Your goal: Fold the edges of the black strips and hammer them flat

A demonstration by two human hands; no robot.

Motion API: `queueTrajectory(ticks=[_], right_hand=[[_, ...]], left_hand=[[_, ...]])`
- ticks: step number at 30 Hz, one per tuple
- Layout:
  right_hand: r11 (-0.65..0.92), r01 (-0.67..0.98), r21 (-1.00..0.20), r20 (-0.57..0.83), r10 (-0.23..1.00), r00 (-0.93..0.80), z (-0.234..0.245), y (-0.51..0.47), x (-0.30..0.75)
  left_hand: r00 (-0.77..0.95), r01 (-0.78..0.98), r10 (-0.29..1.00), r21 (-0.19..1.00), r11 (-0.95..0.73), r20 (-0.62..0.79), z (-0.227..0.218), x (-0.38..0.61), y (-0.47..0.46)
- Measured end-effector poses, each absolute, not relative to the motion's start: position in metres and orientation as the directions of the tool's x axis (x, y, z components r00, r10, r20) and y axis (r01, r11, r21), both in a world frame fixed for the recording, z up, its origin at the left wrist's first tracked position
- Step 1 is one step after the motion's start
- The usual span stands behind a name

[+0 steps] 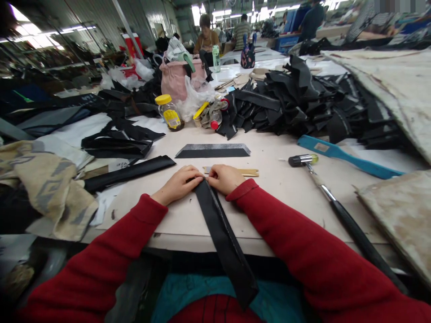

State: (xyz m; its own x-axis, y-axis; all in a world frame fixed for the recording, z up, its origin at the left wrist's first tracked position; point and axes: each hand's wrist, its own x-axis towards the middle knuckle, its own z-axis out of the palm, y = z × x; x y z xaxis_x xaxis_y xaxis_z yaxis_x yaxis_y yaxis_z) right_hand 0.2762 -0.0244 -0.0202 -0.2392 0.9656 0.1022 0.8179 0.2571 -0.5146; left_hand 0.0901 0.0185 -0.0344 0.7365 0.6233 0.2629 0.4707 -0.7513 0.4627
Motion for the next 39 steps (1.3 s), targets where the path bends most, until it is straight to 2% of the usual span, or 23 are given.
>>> queueTrajectory(ticks=[3,7,9,15,18,22,24,26,28,30,32,34,36,39], right_hand=[[0.238,0.710,-0.663,0.107,0.969,-0.224,-0.024,-0.020,0.278],[0.149,0.508,-0.848,-0.010,0.955,-0.298,-0.028,-0.016,0.281],[0.121,0.485,-0.866,-0.039,0.951,-0.306,-0.027,-0.016,0.280],[0.197,0.525,-0.828,0.090,0.971,-0.221,-0.025,-0.018,0.276],[0.108,0.419,-0.902,-0.015,0.960,-0.280,-0.028,-0.016,0.275],[0.010,0.365,-0.931,-0.164,0.881,-0.444,-0.025,-0.020,0.278],[0.040,0.433,-0.901,-0.198,0.848,-0.492,-0.019,-0.027,0.282],[0.120,0.524,-0.843,-0.206,0.829,-0.520,-0.011,-0.036,0.287],[0.254,0.645,-0.721,-0.192,0.821,-0.538,-0.003,-0.048,0.292],[0.375,0.758,-0.534,-0.180,0.825,-0.535,0.005,-0.059,0.295],[0.434,0.823,-0.366,-0.177,0.836,-0.519,0.012,-0.069,0.297],[0.453,0.853,-0.261,-0.181,0.844,-0.504,0.018,-0.077,0.298],[0.447,0.877,-0.176,-0.176,0.863,-0.474,0.022,-0.084,0.300],[0.410,0.908,-0.080,-0.121,0.901,-0.418,0.021,-0.093,0.299]], left_hand=[[0.703,0.448,0.667,0.574,-0.685,0.247,-0.033,0.091,0.018],[0.639,0.418,0.718,0.659,-0.625,0.276,-0.030,0.091,0.017],[0.629,0.401,0.727,0.686,-0.607,0.275,-0.029,0.091,0.016],[0.625,0.365,0.768,0.817,-0.447,0.141,-0.029,0.092,0.014],[0.557,0.431,0.818,0.791,-0.434,0.144,-0.027,0.092,0.017],[0.404,0.629,0.903,0.671,-0.391,0.148,-0.023,0.083,0.024],[0.322,0.748,0.936,0.567,-0.343,0.142,-0.024,0.070,0.033],[0.311,0.851,0.944,0.410,-0.328,0.110,-0.030,0.054,0.046],[0.411,0.861,0.901,0.265,-0.434,0.141,-0.038,0.043,0.060],[0.507,0.812,0.800,0.132,-0.568,0.320,-0.046,0.040,0.067],[0.631,0.678,0.640,0.089,-0.729,0.438,-0.050,0.049,0.061],[0.770,0.478,0.450,0.059,-0.877,0.451,-0.052,0.064,0.046],[0.856,0.345,0.304,-0.024,-0.938,0.419,-0.056,0.078,0.030],[0.887,0.302,0.238,-0.107,-0.947,0.395,-0.065,0.088,0.017]])
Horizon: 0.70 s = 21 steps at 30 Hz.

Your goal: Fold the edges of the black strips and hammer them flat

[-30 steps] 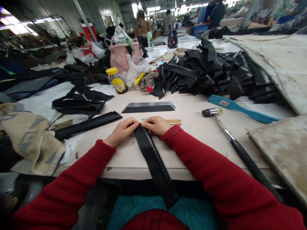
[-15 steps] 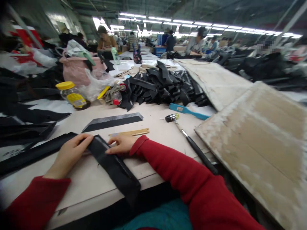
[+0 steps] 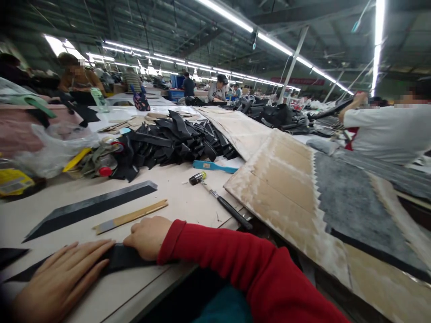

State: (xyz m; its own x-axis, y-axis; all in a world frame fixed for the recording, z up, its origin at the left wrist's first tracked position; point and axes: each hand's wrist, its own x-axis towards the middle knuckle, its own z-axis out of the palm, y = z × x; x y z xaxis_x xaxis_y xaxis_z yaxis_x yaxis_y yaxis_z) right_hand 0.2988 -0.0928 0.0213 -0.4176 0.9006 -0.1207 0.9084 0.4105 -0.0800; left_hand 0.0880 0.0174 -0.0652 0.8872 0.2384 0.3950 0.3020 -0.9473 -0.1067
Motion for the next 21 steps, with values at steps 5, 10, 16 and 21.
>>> queueTrajectory(ticks=[5,10,16,21], right_hand=[[0.340,0.939,-0.056,0.060,0.940,-0.337,0.006,-0.101,0.284],[0.301,0.944,-0.135,0.126,0.950,-0.285,-0.005,-0.112,0.275],[0.283,0.943,-0.176,0.108,0.958,-0.267,-0.010,-0.122,0.279],[0.277,0.940,-0.201,0.105,0.960,-0.260,-0.009,-0.122,0.277]], left_hand=[[0.883,0.291,0.252,-0.042,-0.956,0.397,-0.070,0.087,0.017],[0.874,0.335,0.337,0.067,-0.940,0.351,-0.049,0.086,0.001],[0.867,0.397,0.435,0.190,-0.898,0.244,-0.030,0.089,-0.016],[0.855,0.430,0.472,0.214,-0.877,0.216,-0.023,0.091,-0.024]])
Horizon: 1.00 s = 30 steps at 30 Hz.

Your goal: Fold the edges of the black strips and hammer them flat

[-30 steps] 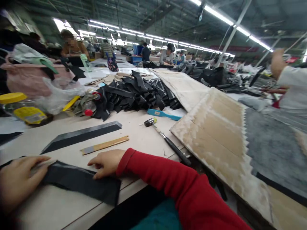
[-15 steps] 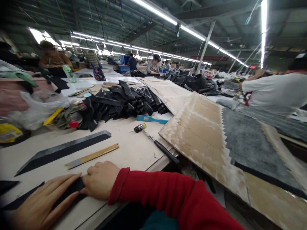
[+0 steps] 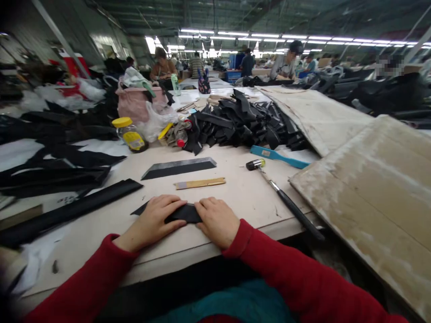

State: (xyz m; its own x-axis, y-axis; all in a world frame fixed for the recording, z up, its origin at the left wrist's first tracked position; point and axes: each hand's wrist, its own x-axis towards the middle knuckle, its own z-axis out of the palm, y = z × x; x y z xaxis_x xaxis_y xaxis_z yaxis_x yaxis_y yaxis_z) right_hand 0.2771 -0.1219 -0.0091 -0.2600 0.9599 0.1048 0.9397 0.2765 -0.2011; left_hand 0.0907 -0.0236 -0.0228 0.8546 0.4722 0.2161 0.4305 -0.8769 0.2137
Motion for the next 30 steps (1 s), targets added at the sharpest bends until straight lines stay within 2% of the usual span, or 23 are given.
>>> queueTrajectory(ticks=[5,15,17,21,24,28,30], right_hand=[[0.272,0.941,-0.204,0.106,0.961,-0.255,-0.007,-0.125,0.271],[0.279,0.960,-0.030,0.194,0.944,-0.268,-0.025,-0.132,0.258],[0.273,0.961,-0.037,0.205,0.943,-0.260,-0.025,-0.135,0.257],[0.314,0.940,-0.135,0.246,0.929,-0.275,-0.018,-0.144,0.280],[0.184,0.975,-0.122,0.320,0.937,-0.137,-0.012,-0.159,0.329],[-0.132,0.990,0.059,0.385,0.918,0.099,-0.025,-0.187,0.404],[-0.207,0.969,0.133,0.365,0.919,0.146,-0.038,-0.197,0.428]], left_hand=[[0.880,0.397,0.432,0.196,-0.897,0.197,-0.020,0.092,-0.029],[0.885,0.440,0.456,0.148,-0.886,0.099,-0.013,0.095,-0.046],[0.884,0.447,0.458,0.118,-0.887,0.092,-0.010,0.098,-0.048],[0.889,0.436,0.445,0.091,-0.895,0.113,-0.006,0.105,-0.048],[0.898,0.403,0.415,0.107,-0.909,0.143,-0.008,0.109,-0.049],[0.882,0.417,0.443,0.173,-0.892,0.158,-0.014,0.112,-0.049],[0.875,0.425,0.456,0.191,-0.885,0.165,-0.017,0.112,-0.049]])
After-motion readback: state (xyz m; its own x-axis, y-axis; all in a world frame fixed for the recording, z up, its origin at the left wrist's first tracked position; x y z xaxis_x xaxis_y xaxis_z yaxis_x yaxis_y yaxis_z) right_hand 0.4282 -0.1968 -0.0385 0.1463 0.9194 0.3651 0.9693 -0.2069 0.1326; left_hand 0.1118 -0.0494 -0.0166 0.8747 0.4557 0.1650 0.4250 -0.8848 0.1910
